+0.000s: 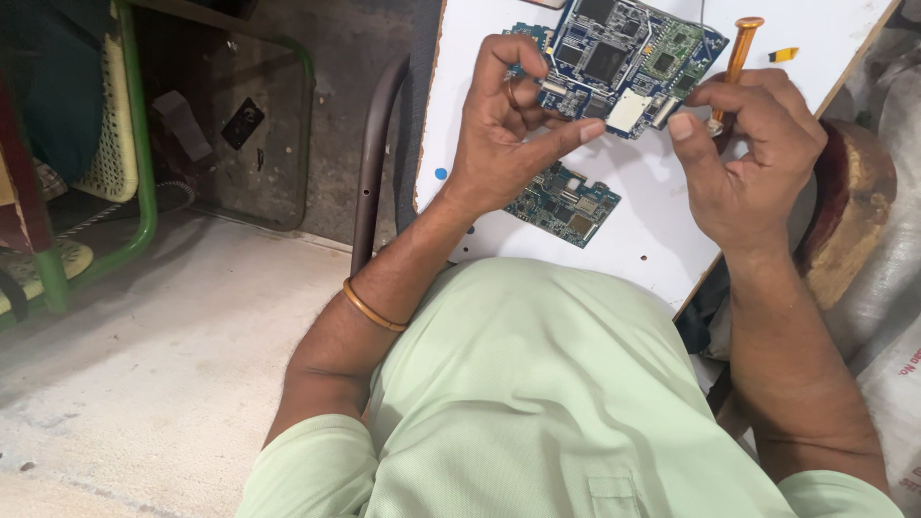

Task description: The person holds a small circuit board and uses a screwdriver to gently scrape its surface. They then use a toothbrush to scrub the board, focusing on different areas. The person continues to clean the board with the toothbrush, ensuring thorough coverage.

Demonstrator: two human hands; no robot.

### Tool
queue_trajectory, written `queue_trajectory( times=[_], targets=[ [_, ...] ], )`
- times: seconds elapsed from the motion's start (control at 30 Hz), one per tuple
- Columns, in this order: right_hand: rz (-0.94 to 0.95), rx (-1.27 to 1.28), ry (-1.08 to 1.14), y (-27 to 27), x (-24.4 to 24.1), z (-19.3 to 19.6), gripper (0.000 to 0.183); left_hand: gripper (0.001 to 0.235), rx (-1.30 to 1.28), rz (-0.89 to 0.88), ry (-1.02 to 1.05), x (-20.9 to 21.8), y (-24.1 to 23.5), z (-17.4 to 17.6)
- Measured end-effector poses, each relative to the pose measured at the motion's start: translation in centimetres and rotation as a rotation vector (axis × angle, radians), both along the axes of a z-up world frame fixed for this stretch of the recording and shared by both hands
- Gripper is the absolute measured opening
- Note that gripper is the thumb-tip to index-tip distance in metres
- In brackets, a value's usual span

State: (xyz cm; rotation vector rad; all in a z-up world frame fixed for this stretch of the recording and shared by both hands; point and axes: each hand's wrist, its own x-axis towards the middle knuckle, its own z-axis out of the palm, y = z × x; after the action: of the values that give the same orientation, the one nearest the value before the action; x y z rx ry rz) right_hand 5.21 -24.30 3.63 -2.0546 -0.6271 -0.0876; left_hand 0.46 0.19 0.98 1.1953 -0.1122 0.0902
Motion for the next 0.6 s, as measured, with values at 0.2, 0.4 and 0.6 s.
queue_trajectory(
  times=[0.2, 0.4, 0.6],
  targets=[
    [0.070, 0.422, 0.379, 0.7, -0.5, 0.0, 0.028, 0.055, 0.042, -0.062, -0.033, 0.0, 0.5, -0.5],
    [0.002, 0.536, 0.521, 0.6, -0.2, 0.5, 0.018, 0.033, -0.072, -0.134, 0.095, 0.0, 1.1, -0.8],
    [0.033, 0.454, 0.432, 0.5, -0.4, -0.2, 0.023, 0.034, -0.062, -0.127, 0.033, 0.7, 1.1, -0.6]
  ],
)
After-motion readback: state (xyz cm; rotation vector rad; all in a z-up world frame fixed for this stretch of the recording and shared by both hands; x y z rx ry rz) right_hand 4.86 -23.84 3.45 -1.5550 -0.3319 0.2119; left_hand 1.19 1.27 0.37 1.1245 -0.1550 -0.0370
